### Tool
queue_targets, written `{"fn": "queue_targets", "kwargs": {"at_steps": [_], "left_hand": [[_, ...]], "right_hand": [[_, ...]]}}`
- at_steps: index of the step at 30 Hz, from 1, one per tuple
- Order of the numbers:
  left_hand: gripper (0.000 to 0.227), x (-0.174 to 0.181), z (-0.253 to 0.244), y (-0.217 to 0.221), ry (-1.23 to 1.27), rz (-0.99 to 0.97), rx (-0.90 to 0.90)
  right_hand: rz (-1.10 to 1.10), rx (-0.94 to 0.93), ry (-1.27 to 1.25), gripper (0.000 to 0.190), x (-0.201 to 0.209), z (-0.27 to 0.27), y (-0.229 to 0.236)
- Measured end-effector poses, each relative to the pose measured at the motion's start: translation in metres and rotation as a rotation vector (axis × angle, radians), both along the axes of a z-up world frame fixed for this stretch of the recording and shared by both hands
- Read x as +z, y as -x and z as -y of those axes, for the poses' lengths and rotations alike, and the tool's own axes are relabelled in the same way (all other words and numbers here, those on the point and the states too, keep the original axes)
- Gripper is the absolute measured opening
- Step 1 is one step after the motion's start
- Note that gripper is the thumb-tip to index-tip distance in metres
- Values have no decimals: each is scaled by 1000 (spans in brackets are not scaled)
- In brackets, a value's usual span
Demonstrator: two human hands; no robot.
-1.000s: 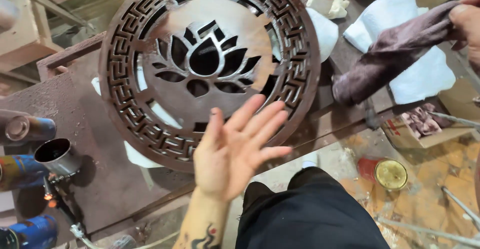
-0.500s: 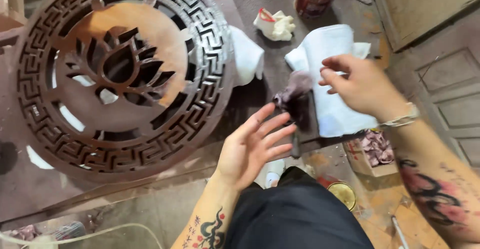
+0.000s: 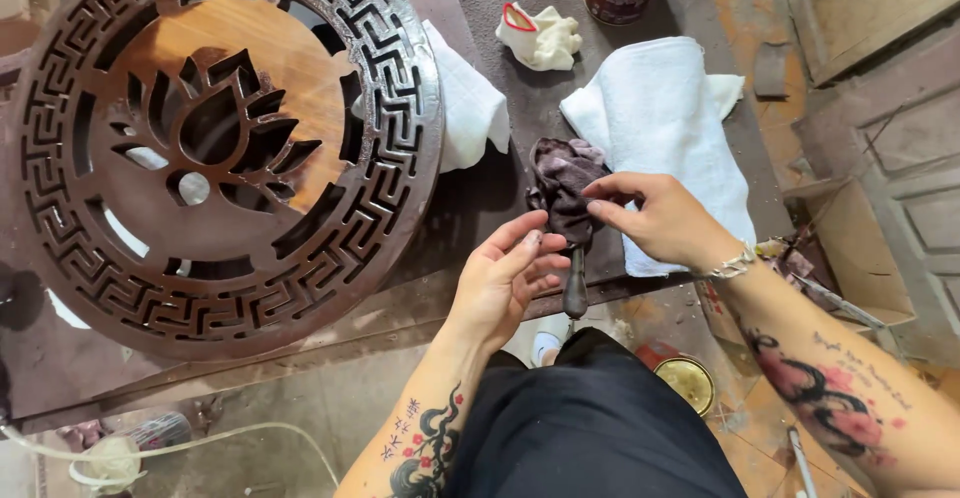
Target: Cleaning a wooden decorative panel and applying a stain or finish coat using a cloth.
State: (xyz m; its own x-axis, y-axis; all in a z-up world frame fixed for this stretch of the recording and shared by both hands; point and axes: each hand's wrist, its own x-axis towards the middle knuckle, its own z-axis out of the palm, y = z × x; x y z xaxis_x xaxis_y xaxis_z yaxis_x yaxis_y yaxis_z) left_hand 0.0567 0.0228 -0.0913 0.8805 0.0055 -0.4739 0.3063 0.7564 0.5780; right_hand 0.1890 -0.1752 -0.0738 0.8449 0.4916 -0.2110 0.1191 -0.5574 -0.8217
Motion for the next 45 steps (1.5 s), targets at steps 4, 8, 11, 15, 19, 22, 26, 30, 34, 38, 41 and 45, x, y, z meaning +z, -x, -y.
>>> {"fn": "queue_targets", "kwargs": {"at_steps": [4, 8, 11, 15, 19, 22, 26, 30, 34, 38, 41, 45], "left_hand": [[53, 2, -2, -7, 27, 34, 39], [68, 7, -1, -11, -108, 77, 65], [74, 6, 1, -16, -301, 91, 60], [78, -5, 5, -25, -629, 138, 76], [68, -6, 5, -32, -825, 85, 39], [56, -17, 2, -44, -907, 8, -16], [47, -18, 2, -57, -1010, -29, -52], [38, -18, 3, -64, -1052, 21, -37], [31, -14, 1, -69, -1086, 34, -39], [31, -12, -8, -74, -1120, -14, -36], [32, -17, -7, -74, -1090, -52, -21], [32, -19, -14, -70, -1088, -87, -10]], "right_hand": [[-78, -38, -172, 24, 17, -9, 22], [-122, -87, -293, 23, 24, -15, 37], [-158, -146, -355, 25, 18, -24, 47], [-319, -323, -499, 42, 26, -41, 53], [-262, -370, -453, 38, 3, -37, 43], [33, -356, -33, 28, -25, -19, 24], [167, -238, 182, 41, -59, -11, 4], [153, -33, 348, 49, -90, -14, -13], [107, -70, 318, 32, -82, -13, -14], [221, -126, 161, 27, -71, -23, -26], [313, -31, 190, 30, -68, -40, -44], [328, 161, 533, 35, -82, -67, -52]]}}
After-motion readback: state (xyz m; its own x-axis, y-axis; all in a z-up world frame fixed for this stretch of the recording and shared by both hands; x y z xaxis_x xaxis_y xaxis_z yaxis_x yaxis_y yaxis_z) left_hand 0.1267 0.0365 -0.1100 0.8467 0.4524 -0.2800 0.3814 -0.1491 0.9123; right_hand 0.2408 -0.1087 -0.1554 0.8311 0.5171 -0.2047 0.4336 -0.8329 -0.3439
